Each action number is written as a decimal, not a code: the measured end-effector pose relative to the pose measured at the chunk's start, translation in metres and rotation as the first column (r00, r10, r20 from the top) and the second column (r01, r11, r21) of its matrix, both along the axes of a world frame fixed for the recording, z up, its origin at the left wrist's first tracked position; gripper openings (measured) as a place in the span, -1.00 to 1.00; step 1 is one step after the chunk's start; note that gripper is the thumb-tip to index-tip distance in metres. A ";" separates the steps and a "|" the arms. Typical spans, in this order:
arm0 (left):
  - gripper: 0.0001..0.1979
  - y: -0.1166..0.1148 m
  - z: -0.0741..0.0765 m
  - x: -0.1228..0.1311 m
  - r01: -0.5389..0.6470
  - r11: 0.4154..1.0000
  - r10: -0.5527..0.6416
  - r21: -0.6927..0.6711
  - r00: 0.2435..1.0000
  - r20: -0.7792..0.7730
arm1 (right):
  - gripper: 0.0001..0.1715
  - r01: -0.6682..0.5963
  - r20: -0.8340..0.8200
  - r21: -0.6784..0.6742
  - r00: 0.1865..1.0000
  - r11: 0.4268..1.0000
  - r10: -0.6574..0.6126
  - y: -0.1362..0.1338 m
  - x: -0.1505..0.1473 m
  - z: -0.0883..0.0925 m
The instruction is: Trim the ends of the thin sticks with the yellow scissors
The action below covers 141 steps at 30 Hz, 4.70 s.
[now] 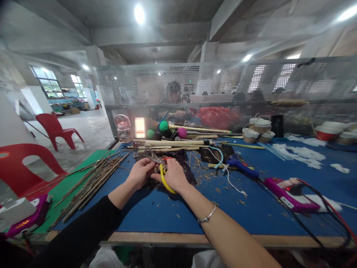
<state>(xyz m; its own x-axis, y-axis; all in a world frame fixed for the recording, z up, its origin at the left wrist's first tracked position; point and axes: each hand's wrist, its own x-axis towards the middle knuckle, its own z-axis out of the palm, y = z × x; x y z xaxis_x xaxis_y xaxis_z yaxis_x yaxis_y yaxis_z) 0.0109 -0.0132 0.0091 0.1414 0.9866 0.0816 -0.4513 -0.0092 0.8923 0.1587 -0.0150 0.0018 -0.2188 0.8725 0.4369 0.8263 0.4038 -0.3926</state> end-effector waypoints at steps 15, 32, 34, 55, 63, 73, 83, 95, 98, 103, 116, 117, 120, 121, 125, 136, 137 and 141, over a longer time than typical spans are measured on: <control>-0.64 -0.002 0.000 0.000 -0.075 0.997 0.074 -0.033 0.996 -0.041 | -0.28 -0.001 0.020 -0.037 1.000 0.999 0.002 -0.001 0.002 0.003; -0.65 0.000 -0.003 0.001 -0.117 0.993 0.115 -0.031 0.992 -0.055 | -0.56 -0.002 -0.031 -0.191 1.000 0.982 -0.004 0.002 0.001 -0.002; -0.65 0.001 -0.002 0.000 -0.075 0.997 0.074 -0.021 0.995 -0.061 | -0.54 -0.017 -0.054 -0.204 0.999 0.979 0.006 0.003 0.001 -0.002; -0.74 0.003 -0.009 -0.003 -0.058 0.998 0.063 0.032 0.979 -0.194 | -0.29 0.032 0.054 -0.145 0.998 0.989 -0.025 -0.001 0.000 0.004; -0.71 -0.003 -0.003 0.002 -0.082 0.996 0.087 0.036 0.980 -0.176 | -0.38 -0.008 0.000 -0.173 1.000 0.985 0.008 -0.003 -0.004 0.005; -0.65 0.000 -0.006 0.003 -0.182 0.983 0.181 -0.004 0.980 -0.088 | -0.35 0.118 0.097 -0.216 0.990 0.969 -0.098 -0.003 -0.005 0.006; -0.72 0.000 -0.004 0.000 -0.155 0.987 0.145 -0.048 0.976 -0.164 | -0.40 0.135 0.128 -0.249 0.986 0.959 -0.105 0.002 -0.002 0.005; -0.76 0.003 -0.002 -0.003 -0.126 0.991 0.119 -0.039 0.980 -0.161 | -0.44 0.036 0.081 -0.280 0.997 0.959 -0.014 0.001 0.004 0.010; -0.79 0.002 -0.001 -0.002 -0.113 0.993 0.108 -0.019 0.979 -0.172 | -0.39 0.088 0.139 -0.228 0.989 0.970 -0.057 0.000 0.002 0.008; -0.82 -0.001 0.000 0.000 -0.084 0.996 0.092 0.043 0.970 -0.227 | -0.37 0.049 0.076 -0.196 0.996 0.979 -0.035 -0.001 -0.002 0.006; -0.87 -0.003 -0.002 -0.001 -0.194 0.962 0.253 0.191 0.899 -0.359 | -0.26 0.113 0.223 -0.100 0.971 0.989 -0.088 -0.002 -0.003 0.012; -0.87 -0.003 -0.001 -0.002 -0.196 0.961 0.257 0.193 0.887 -0.383 | -0.26 0.123 0.223 -0.131 0.971 0.984 -0.091 -0.002 -0.002 0.012; -0.89 -0.002 -0.001 -0.004 -0.197 0.965 0.252 0.173 0.877 -0.410 | -0.26 0.158 0.233 -0.180 0.966 0.971 -0.114 -0.002 -0.001 0.010; -0.89 -0.002 -0.002 -0.004 -0.197 0.966 0.250 0.168 0.879 -0.406 | -0.27 0.158 0.229 -0.186 0.967 0.970 -0.114 -0.002 0.000 0.009; -0.88 0.000 -0.007 -0.003 -0.192 0.975 0.220 0.115 0.916 -0.335 | -0.31 0.149 0.188 -0.220 0.976 0.964 -0.108 -0.001 0.001 0.007; -0.76 0.001 -0.007 -0.002 -0.083 0.993 0.104 0.082 0.948 -0.302 | -0.34 0.163 0.151 -0.276 0.981 0.947 -0.124 0.005 0.002 0.003; -0.76 0.002 -0.008 -0.003 -0.085 0.995 0.099 0.061 0.946 -0.308 | -0.34 0.154 0.150 -0.277 0.982 0.949 -0.115 0.005 0.003 0.003; -0.71 0.001 -0.006 -0.004 -0.099 0.994 0.082 -0.051 0.958 -0.273 | -0.34 0.174 0.186 -0.235 0.974 0.956 -0.131 0.004 0.002 0.005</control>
